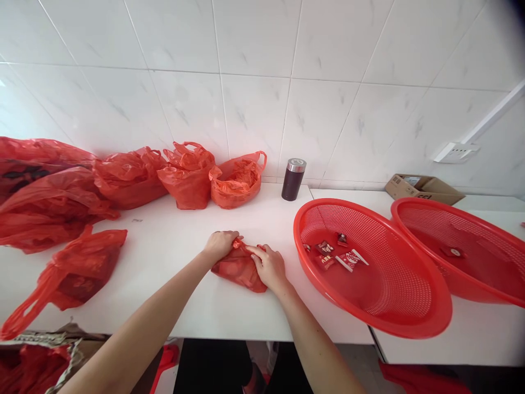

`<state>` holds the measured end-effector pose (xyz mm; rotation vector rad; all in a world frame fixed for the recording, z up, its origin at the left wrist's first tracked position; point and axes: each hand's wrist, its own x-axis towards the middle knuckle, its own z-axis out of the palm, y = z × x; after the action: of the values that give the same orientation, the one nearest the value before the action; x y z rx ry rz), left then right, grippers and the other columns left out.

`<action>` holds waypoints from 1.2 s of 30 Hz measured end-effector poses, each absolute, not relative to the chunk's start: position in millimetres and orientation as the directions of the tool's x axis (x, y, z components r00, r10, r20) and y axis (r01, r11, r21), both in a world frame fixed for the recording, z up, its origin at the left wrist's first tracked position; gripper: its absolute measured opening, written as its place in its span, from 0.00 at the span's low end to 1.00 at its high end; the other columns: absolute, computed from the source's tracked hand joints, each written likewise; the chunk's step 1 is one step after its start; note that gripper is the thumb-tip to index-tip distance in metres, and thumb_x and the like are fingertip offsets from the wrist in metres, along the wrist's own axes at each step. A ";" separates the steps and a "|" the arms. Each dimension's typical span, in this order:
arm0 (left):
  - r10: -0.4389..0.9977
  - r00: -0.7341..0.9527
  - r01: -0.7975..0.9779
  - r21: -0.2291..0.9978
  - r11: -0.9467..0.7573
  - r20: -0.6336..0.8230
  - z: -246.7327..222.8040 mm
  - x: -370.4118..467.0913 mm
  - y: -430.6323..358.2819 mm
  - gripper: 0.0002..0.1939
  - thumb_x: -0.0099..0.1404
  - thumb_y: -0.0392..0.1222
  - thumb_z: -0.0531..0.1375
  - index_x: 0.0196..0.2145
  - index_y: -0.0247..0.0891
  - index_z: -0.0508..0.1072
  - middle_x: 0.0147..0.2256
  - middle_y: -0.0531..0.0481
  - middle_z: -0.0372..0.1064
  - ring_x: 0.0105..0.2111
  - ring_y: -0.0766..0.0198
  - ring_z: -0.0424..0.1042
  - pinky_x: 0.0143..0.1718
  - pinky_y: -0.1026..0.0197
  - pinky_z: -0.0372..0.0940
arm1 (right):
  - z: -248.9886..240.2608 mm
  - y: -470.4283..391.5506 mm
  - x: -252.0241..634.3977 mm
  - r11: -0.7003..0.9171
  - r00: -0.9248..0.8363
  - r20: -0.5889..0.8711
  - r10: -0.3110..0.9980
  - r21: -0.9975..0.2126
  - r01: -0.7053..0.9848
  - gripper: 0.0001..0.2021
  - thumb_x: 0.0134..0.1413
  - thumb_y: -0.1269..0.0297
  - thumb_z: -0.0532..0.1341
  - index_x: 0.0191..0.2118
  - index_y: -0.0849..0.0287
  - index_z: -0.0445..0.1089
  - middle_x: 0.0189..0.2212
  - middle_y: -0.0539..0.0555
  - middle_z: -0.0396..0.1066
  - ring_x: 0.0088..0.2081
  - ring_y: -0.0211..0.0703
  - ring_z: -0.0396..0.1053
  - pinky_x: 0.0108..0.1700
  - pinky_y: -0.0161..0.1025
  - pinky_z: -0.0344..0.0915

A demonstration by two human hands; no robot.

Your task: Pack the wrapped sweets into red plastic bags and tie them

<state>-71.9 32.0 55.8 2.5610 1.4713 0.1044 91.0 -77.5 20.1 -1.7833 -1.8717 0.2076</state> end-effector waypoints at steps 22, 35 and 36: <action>0.979 0.182 0.977 0.127 -0.169 -0.094 49.1 -112.3 47.4 0.27 0.70 0.57 0.41 0.45 0.37 0.70 0.38 0.43 0.73 0.37 0.56 0.73 0.41 0.51 0.64 | 18.9 -81.6 79.1 0.124 0.194 0.296 0.935 -0.787 0.604 0.15 0.65 0.57 0.49 0.42 0.52 0.72 0.37 0.49 0.77 0.37 0.40 0.74 0.39 0.32 0.65; 0.883 0.467 0.845 0.267 -0.463 0.050 98.1 -114.3 23.2 0.18 0.64 0.50 0.53 0.51 0.46 0.67 0.55 0.46 0.64 0.56 0.54 0.61 0.54 0.55 0.57 | 23.5 -81.3 90.3 0.230 0.262 0.380 0.887 -0.856 0.463 0.19 0.66 0.56 0.44 0.55 0.57 0.63 0.38 0.54 0.73 0.36 0.40 0.71 0.39 0.35 0.65; 0.825 0.565 0.788 0.286 -0.545 0.016 98.6 -107.2 15.9 0.17 0.61 0.50 0.57 0.48 0.48 0.69 0.53 0.49 0.67 0.55 0.56 0.63 0.54 0.58 0.58 | 24.7 -81.6 90.6 0.240 0.285 0.377 0.881 -0.876 0.418 0.19 0.66 0.56 0.45 0.55 0.57 0.62 0.37 0.54 0.72 0.36 0.40 0.70 0.39 0.36 0.65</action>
<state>-107.2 15.9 98.6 2.5532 1.3418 0.2170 90.6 -81.6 24.7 -1.3705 -1.3241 0.4953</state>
